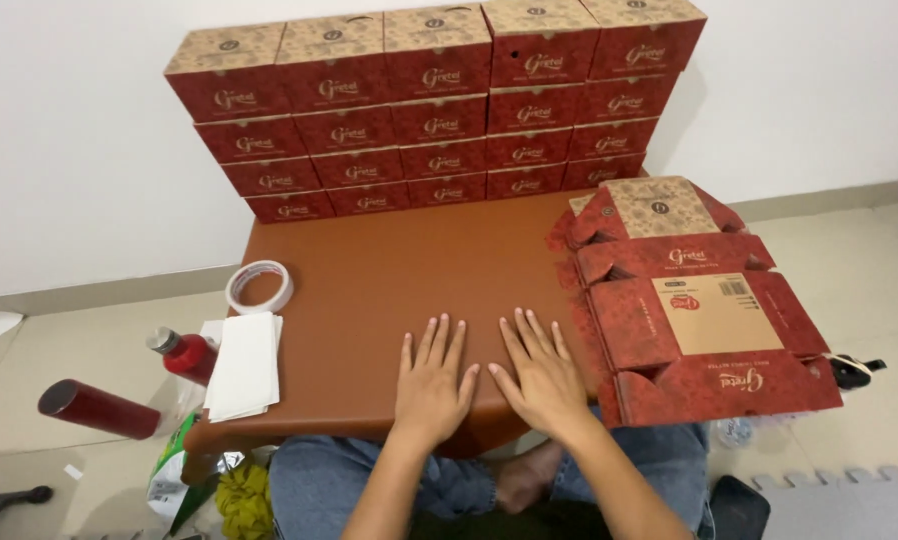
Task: Folding flat cardboard templates into boxes and stacking them on a table.
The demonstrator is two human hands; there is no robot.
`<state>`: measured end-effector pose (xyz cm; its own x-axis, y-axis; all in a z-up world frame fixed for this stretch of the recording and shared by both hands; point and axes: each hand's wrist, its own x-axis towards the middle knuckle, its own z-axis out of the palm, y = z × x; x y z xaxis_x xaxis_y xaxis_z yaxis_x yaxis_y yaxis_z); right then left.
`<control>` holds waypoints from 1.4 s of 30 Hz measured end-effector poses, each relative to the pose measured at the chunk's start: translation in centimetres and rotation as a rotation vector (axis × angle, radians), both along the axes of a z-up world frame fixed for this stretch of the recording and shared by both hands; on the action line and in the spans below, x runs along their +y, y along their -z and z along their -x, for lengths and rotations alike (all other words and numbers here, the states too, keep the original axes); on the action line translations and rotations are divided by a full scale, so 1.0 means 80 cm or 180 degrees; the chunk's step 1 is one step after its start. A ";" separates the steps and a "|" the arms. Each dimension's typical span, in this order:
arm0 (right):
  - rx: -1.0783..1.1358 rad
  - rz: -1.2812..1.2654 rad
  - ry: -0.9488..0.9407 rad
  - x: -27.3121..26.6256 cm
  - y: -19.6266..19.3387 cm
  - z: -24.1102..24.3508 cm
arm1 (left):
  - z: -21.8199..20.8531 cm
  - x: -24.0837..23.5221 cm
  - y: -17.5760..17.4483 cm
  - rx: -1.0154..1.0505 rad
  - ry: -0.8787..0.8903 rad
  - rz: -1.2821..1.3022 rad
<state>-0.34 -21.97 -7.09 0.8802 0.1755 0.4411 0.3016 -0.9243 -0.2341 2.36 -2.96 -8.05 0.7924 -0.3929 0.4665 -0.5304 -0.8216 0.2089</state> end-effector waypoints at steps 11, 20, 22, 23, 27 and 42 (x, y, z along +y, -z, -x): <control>-0.0281 -0.0951 0.0000 -0.024 -0.038 0.063 | 0.005 -0.081 -0.038 0.1206 0.0275 -0.0571; -0.0651 -0.0346 0.1071 -0.156 -0.079 0.103 | 0.008 -0.206 -0.047 0.1521 0.1222 0.0781; -0.0167 -0.0191 0.1337 -0.174 -0.069 0.103 | 0.012 -0.210 -0.050 0.1477 0.1338 0.0734; -0.0026 -0.0194 0.1265 -0.180 -0.064 0.101 | 0.010 -0.208 -0.051 0.1440 0.1415 0.0734; 0.0508 -0.0495 0.0830 -0.202 -0.060 0.108 | 0.007 -0.196 -0.050 0.1601 0.1649 0.0821; 0.0508 -0.0569 -0.0021 -0.228 -0.054 0.115 | -0.001 -0.191 -0.048 0.1905 0.1925 0.0893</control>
<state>-9.53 -40.24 -2.78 0.9403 0.1132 0.3210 0.2536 -0.8620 -0.4390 2.41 -18.25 -4.25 0.6284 -0.7560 0.1833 -0.5939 -0.3141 0.7407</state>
